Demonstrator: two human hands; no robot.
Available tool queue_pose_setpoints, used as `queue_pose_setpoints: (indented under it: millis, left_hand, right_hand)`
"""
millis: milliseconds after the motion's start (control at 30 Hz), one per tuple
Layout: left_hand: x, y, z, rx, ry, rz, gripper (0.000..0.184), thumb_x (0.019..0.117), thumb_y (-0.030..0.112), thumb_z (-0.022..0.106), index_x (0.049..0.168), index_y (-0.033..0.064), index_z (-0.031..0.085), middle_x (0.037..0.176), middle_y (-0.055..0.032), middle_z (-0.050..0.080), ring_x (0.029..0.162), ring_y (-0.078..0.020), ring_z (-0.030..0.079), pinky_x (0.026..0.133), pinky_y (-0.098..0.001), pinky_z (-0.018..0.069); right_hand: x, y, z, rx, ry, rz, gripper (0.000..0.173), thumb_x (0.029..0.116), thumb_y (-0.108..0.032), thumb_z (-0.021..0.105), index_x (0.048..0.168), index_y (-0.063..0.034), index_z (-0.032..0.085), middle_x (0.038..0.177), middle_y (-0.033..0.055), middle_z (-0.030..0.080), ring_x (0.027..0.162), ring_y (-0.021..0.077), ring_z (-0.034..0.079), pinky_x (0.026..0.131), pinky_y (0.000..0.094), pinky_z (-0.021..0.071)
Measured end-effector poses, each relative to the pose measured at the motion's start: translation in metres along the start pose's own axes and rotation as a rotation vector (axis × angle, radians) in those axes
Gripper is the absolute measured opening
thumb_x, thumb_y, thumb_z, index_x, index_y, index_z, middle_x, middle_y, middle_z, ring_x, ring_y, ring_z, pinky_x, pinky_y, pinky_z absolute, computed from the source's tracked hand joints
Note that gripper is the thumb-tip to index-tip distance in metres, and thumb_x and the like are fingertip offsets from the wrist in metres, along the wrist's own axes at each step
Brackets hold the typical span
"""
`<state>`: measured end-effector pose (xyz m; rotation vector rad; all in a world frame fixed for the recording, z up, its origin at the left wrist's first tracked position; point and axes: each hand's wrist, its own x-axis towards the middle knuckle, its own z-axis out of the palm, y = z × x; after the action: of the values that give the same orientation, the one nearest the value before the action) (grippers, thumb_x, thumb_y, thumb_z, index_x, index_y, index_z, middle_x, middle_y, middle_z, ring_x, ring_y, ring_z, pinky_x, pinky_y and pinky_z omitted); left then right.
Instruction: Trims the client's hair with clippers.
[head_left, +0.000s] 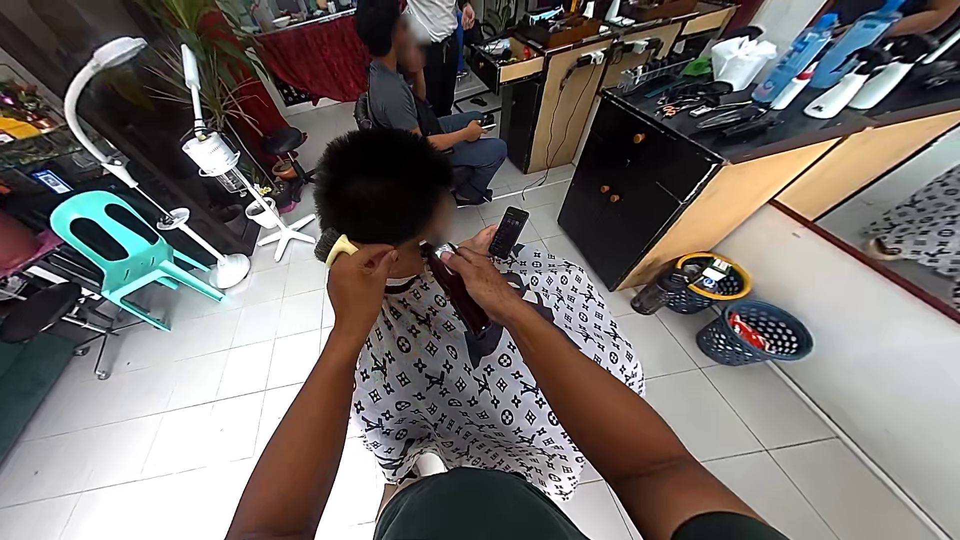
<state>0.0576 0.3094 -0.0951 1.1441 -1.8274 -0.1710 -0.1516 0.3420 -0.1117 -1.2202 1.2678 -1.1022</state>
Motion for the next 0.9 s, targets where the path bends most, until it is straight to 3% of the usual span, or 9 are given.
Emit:
queue_pose_setpoints:
  millis: [133, 433, 533, 600, 633, 700, 733, 833, 900]
  left_hand:
    - [-0.001, -0.007, 0.0, 0.0, -0.021, -0.052, 0.016, 0.0953, 0.021, 0.074, 0.102, 0.0077, 0.078, 0.084, -0.008, 0.072, 0.077, -0.0209, 0.065, 0.076, -0.0449, 0.0511]
    - [0.0, -0.009, -0.002, 0.013, -0.03, -0.062, 0.016, 0.0962, 0.022, 0.073, 0.102, 0.0085, 0.078, 0.083, -0.006, 0.071, 0.076, -0.0191, 0.063, 0.075, -0.0432, 0.0497]
    - [-0.013, -0.011, 0.003, -0.011, 0.081, 0.082, 0.02, 0.0985, 0.021, 0.069, 0.108, 0.004, 0.075, 0.093, -0.0104, 0.072, 0.082, -0.0201, 0.067, 0.074, -0.0399, 0.0544]
    - [-0.03, -0.006, 0.003, -0.061, -0.041, 0.278, 0.025, 0.0977, 0.018, 0.065, 0.109, -0.0026, 0.071, 0.097, -0.0173, 0.073, 0.081, -0.024, 0.07, 0.067, -0.04, 0.0573]
    - [-0.032, 0.003, 0.0, -0.111, -0.266, 0.295, 0.029, 0.0985, 0.023, 0.064, 0.111, -0.0021, 0.071, 0.095, -0.0152, 0.074, 0.08, -0.0219, 0.071, 0.069, -0.0396, 0.0587]
    - [-0.014, 0.03, -0.006, -0.253, -0.787, 0.133, 0.031, 0.1013, 0.027, 0.064, 0.12, 0.003, 0.07, 0.091, -0.0042, 0.072, 0.076, -0.0081, 0.066, 0.072, -0.0273, 0.0557]
    - [-0.007, 0.038, -0.001, -0.389, -0.86, 0.044, 0.026, 0.1007, 0.022, 0.065, 0.117, 0.0026, 0.071, 0.088, -0.0009, 0.073, 0.072, -0.0021, 0.065, 0.067, -0.0204, 0.0546]
    - [0.009, 0.045, 0.029, -0.777, -0.591, -0.174, 0.015, 0.1005, 0.007, 0.058, 0.11, 0.0002, 0.068, 0.085, -0.0008, 0.074, 0.065, -0.0026, 0.066, 0.056, -0.018, 0.0532]
    - [0.018, 0.05, 0.042, -0.781, -0.674, -0.349, 0.021, 0.1056, 0.01, 0.051, 0.122, 0.0008, 0.06, 0.086, -0.003, 0.072, 0.066, -0.007, 0.067, 0.053, -0.0206, 0.0523]
  right_hand:
    - [0.006, -0.003, 0.006, -0.081, 0.002, -0.003, 0.04, 0.1085, -0.04, 0.048, 0.114, -0.0021, 0.061, 0.087, 0.0125, 0.062, 0.073, 0.0199, 0.061, 0.07, 0.0377, 0.0537]
    - [0.009, 0.003, 0.01, -0.053, -0.006, -0.065, 0.041, 0.1094, -0.04, 0.045, 0.117, -0.003, 0.061, 0.089, 0.013, 0.063, 0.074, 0.0203, 0.062, 0.069, 0.038, 0.0538]
    - [-0.007, 0.011, -0.008, -0.074, -0.086, -0.091, 0.038, 0.1093, -0.037, 0.046, 0.115, -0.0047, 0.065, 0.088, 0.0101, 0.066, 0.072, 0.0176, 0.065, 0.068, 0.0358, 0.0578]
    - [-0.033, 0.023, -0.027, -0.003, -0.086, -0.054, 0.034, 0.1074, -0.03, 0.048, 0.109, -0.0025, 0.067, 0.085, 0.0057, 0.066, 0.069, 0.0133, 0.065, 0.067, 0.0325, 0.0586]
    - [-0.046, 0.036, -0.034, 0.108, -0.057, -0.051, 0.034, 0.1064, -0.028, 0.044, 0.11, -0.0019, 0.065, 0.085, 0.0039, 0.067, 0.069, 0.0124, 0.067, 0.066, 0.0309, 0.0601]
    - [-0.07, 0.069, -0.04, 0.417, -0.01, -0.057, 0.047, 0.1081, -0.037, 0.029, 0.12, -0.0012, 0.056, 0.088, 0.004, 0.068, 0.071, 0.0143, 0.067, 0.066, 0.0308, 0.06]
    - [-0.083, 0.082, -0.042, 0.503, -0.012, -0.027, 0.059, 0.1089, -0.046, 0.017, 0.127, -0.0016, 0.052, 0.085, 0.0028, 0.066, 0.067, 0.0135, 0.065, 0.062, 0.0295, 0.0587]
    - [-0.117, 0.096, -0.044, 0.424, 0.01, 0.16, 0.082, 0.103, -0.061, 0.002, 0.123, -0.0019, 0.056, 0.07, -0.0001, 0.063, 0.051, 0.0099, 0.058, 0.047, 0.0267, 0.0517]
    - [-0.138, 0.106, -0.043, 0.422, 0.04, 0.18, 0.069, 0.1014, -0.063, 0.027, 0.122, -0.002, 0.05, 0.074, 0.0, 0.064, 0.052, 0.0099, 0.059, 0.048, 0.0261, 0.053]
